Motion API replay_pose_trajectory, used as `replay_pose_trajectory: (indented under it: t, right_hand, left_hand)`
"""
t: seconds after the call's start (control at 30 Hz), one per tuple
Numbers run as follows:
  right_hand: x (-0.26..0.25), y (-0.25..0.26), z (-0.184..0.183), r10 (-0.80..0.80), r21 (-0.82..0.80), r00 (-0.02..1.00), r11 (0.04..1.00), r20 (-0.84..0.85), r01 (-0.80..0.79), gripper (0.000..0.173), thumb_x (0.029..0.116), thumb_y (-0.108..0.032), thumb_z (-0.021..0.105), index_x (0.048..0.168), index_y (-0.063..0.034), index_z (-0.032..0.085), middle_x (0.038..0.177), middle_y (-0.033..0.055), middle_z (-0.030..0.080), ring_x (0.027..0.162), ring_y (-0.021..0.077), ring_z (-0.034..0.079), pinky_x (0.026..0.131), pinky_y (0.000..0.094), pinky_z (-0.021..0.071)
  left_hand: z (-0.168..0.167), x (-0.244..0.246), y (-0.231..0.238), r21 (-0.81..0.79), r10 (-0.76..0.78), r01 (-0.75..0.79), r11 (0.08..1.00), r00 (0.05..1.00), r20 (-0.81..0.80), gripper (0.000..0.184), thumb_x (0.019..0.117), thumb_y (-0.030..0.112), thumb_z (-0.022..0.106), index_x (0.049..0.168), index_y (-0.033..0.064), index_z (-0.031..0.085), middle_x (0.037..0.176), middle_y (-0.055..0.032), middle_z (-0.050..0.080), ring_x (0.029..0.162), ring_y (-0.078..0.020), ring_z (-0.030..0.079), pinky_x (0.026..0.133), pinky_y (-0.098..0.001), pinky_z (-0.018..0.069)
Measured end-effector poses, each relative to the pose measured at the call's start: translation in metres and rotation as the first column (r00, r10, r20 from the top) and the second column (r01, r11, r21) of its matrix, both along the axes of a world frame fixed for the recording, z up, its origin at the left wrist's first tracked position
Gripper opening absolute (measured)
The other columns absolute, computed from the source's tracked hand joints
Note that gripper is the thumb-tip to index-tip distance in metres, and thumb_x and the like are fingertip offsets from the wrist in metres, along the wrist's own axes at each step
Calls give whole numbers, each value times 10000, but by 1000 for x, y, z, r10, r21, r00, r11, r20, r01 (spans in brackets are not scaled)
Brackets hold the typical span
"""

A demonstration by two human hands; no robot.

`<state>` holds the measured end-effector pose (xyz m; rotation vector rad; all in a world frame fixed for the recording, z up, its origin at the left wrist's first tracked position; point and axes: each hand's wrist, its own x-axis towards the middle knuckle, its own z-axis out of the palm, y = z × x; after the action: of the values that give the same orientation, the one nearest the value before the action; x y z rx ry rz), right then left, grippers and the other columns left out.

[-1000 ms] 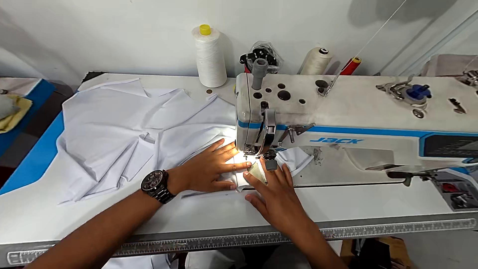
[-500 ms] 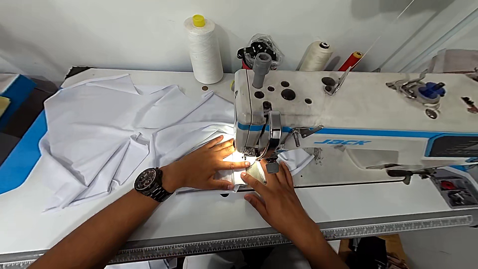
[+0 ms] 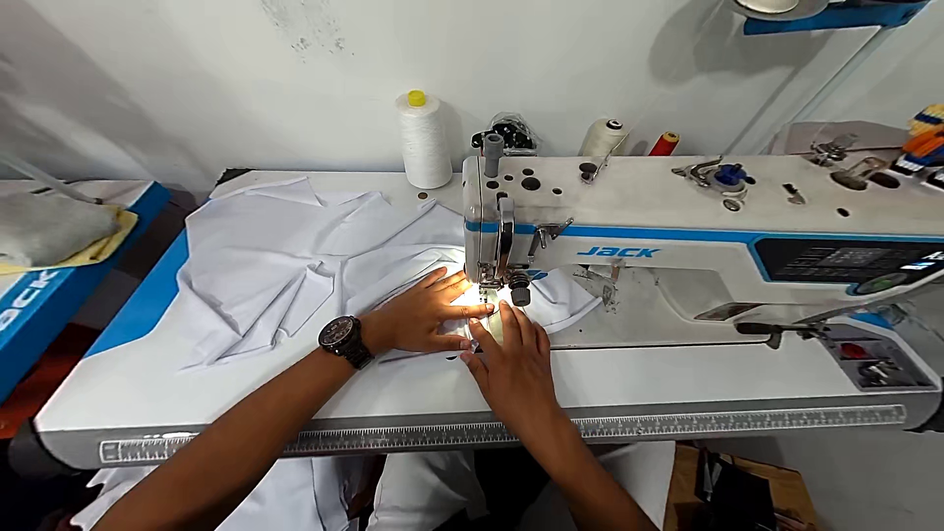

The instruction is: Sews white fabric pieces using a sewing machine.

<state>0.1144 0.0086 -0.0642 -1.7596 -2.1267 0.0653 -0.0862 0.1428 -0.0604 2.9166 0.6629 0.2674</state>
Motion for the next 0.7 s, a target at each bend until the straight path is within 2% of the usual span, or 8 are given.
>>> replay_pose_trajectory:
  t: [0.17, 0.27, 0.3, 0.37, 0.43, 0.53, 0.6, 0.7]
  right_hand:
    - [56, 1, 5, 233, 2, 971, 972, -56, -233, 417, 1032, -526, 500, 1286, -275, 714, 1505, 90, 536, 1436, 300, 452, 1152, 620, 346]
    - [118, -3, 14, 456, -20, 876, 885, -155, -464, 366, 1021, -488, 540, 1057, -211, 776, 1448, 1, 592, 1407, 202, 489, 1177, 536, 381]
    - [139, -1, 16, 497, -9, 848, 862, -183, -507, 358, 1016, -463, 554, 956, -189, 777, 1409, -22, 620, 1376, 174, 515, 1163, 506, 406]
    - [168, 0, 18, 501, 25, 841, 861, -204, -508, 358, 999, -407, 588, 798, -155, 744, 1334, -20, 666, 1311, 175, 569, 1121, 496, 448]
    - [169, -3, 18, 411, 76, 904, 911, -116, -404, 373, 978, -372, 598, 706, -135, 693, 1258, 7, 703, 1231, 207, 626, 1067, 524, 479]
    - [125, -13, 18, 205, 122, 979, 972, 1, -203, 293, 969, -320, 660, 820, -80, 737, 1223, 94, 699, 1206, 299, 635, 1080, 607, 444]
    - [91, -26, 14, 123, 180, 992, 976, -8, -120, 234, 970, -293, 658, 924, -86, 759, 1284, 110, 679, 1263, 321, 610, 1105, 610, 431]
    - [42, -58, 3, 115, 184, 989, 978, -96, -96, 247, 1005, -291, 607, 1078, -114, 764, 1390, 98, 636, 1340, 313, 563, 1117, 557, 448]
  left_hand:
    - [-12, 43, -82, -18, 381, -381, 924, 920, 90, 608, 1030, 609, 330, 1529, 306, 498, 1595, -230, 395, 1525, -404, 294, 1179, -724, 189]
    - [19, 77, -168, -366, 484, -434, 823, 874, 51, 586, 1045, 538, 408, 1565, 271, 446, 1658, -201, 291, 1566, -382, 181, 1214, -685, 140]
    - [38, 77, -180, -430, 487, -419, 800, 872, 56, 546, 1047, 512, 426, 1529, 268, 503, 1629, -127, 385, 1546, -312, 275, 1222, -611, 233]
    - [57, 63, -170, -365, 528, -436, 823, 824, 207, 389, 1043, 396, 511, 1302, 182, 708, 1335, -49, 684, 1291, -225, 614, 1069, -506, 504]
    - [52, 38, -134, -272, 558, -500, 822, 803, 209, 413, 1056, 381, 511, 1330, 121, 678, 1348, -101, 666, 1291, -269, 608, 1070, -532, 492]
    - [12, -2, -118, -52, 662, -660, 750, 749, 44, 660, 1044, 590, 366, 1537, 167, 484, 1617, -136, 401, 1507, -381, 340, 1155, -696, 291]
    - [0, -26, -136, 64, 775, -776, 627, 630, 47, 730, 1025, 642, 320, 1550, 155, 467, 1617, -178, 390, 1484, -457, 351, 1070, -804, 279]
    - [19, -58, -157, 57, 880, -879, 474, 471, -56, 728, 1033, 584, 392, 1484, 26, 514, 1512, -307, 461, 1381, -553, 438, 986, -814, 352]
